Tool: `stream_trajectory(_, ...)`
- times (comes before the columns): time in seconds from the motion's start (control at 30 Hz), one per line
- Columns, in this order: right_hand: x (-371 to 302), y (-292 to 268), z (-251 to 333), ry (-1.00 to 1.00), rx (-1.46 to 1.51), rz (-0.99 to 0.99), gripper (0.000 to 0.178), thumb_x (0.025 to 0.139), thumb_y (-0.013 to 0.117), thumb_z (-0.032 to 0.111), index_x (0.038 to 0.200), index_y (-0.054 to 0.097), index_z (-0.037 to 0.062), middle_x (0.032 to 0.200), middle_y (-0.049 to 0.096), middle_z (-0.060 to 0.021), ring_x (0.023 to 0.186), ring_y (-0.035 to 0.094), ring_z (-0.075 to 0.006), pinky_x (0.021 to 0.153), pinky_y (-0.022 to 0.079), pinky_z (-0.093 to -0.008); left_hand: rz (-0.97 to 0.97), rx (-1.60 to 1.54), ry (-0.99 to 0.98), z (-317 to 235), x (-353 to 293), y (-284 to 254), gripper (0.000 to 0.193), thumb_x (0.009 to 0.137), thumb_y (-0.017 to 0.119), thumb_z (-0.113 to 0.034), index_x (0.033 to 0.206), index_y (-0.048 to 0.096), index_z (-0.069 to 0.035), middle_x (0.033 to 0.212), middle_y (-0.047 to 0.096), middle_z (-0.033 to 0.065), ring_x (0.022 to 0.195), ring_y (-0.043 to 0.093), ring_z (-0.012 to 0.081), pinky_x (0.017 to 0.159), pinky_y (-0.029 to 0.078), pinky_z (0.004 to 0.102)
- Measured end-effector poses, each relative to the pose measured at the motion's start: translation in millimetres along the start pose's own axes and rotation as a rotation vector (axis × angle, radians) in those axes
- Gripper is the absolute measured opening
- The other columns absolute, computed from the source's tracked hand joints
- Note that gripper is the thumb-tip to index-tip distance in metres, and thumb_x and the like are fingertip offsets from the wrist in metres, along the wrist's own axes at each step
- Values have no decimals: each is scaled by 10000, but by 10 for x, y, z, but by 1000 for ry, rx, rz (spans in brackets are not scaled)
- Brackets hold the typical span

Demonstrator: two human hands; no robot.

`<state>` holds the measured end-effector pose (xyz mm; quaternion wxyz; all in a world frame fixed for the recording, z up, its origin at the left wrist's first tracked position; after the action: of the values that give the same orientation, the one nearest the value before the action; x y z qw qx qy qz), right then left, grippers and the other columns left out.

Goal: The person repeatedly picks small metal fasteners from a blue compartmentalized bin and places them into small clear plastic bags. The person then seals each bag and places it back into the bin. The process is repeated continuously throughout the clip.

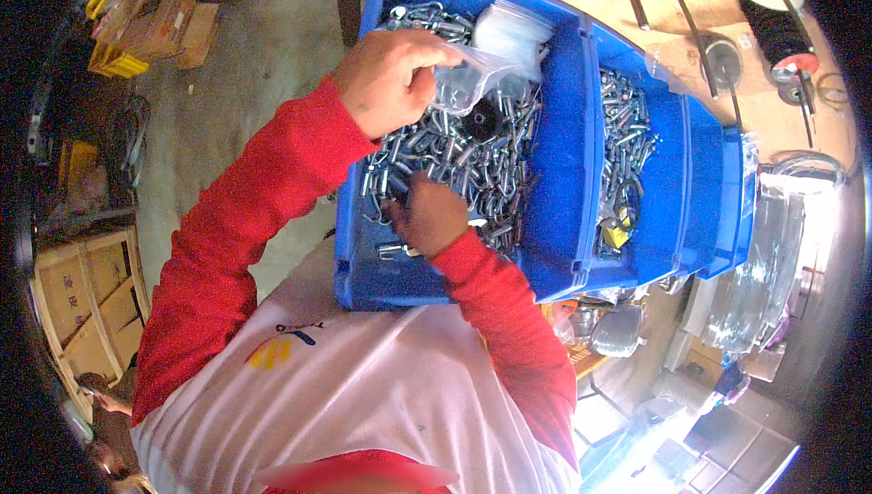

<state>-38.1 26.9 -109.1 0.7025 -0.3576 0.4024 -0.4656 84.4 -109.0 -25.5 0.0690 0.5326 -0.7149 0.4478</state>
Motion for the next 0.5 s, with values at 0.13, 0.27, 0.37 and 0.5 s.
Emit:
stream_trajectory(0.13, -117, 149, -82, 106, -134, 111, 398, 846, 769, 335, 1048, 654, 12, 804, 698, -270, 752, 697, -462, 669, 559, -551, -22, 8, -8, -29, -15, -18, 274, 793, 598, 15, 1014, 755, -24, 1014, 752, 176, 880, 726, 359, 788, 597, 431)
stream_trajectory(0.27, -388, 88, -182, 105, -72, 120, 445, 855, 755, 311, 1261, 689, 142, 868, 723, -252, 776, 710, -447, 685, 568, -532, -22, 9, -9, -27, -28, -16, 272, 792, 603, 12, 1014, 755, -25, 1020, 751, 174, 860, 724, 363, 775, 598, 431)
stream_trajectory(0.37, -394, 13, -163, 47, 143, 17, 387, 853, 756, 316, 1176, 709, 108, 841, 717, -250, 762, 707, -448, 684, 571, -530, 3, 32, -6, -18, -17, 3, 268, 793, 610, 4, 1015, 758, -28, 1026, 748, 175, 850, 723, 363, 774, 597, 431)
stream_trajectory(0.5, -171, 82, -48, 28, -86, 49, 342, 846, 760, 302, 1082, 707, 61, 824, 712, -244, 752, 705, -446, 670, 568, -527, 26, 41, 15, -30, -8, -3, 266, 802, 617, -5, 1023, 762, -28, 1012, 744, 179, 856, 723, 363, 771, 596, 427)
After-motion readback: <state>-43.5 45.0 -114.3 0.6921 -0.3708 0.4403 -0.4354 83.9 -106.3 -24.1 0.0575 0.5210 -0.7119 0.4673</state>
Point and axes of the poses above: each hand's wrist, its own x-axis towards the middle knuckle, its own y-axis out of the palm, z = x × y, the point moved 4 cm from there along x, towards the middle knuckle
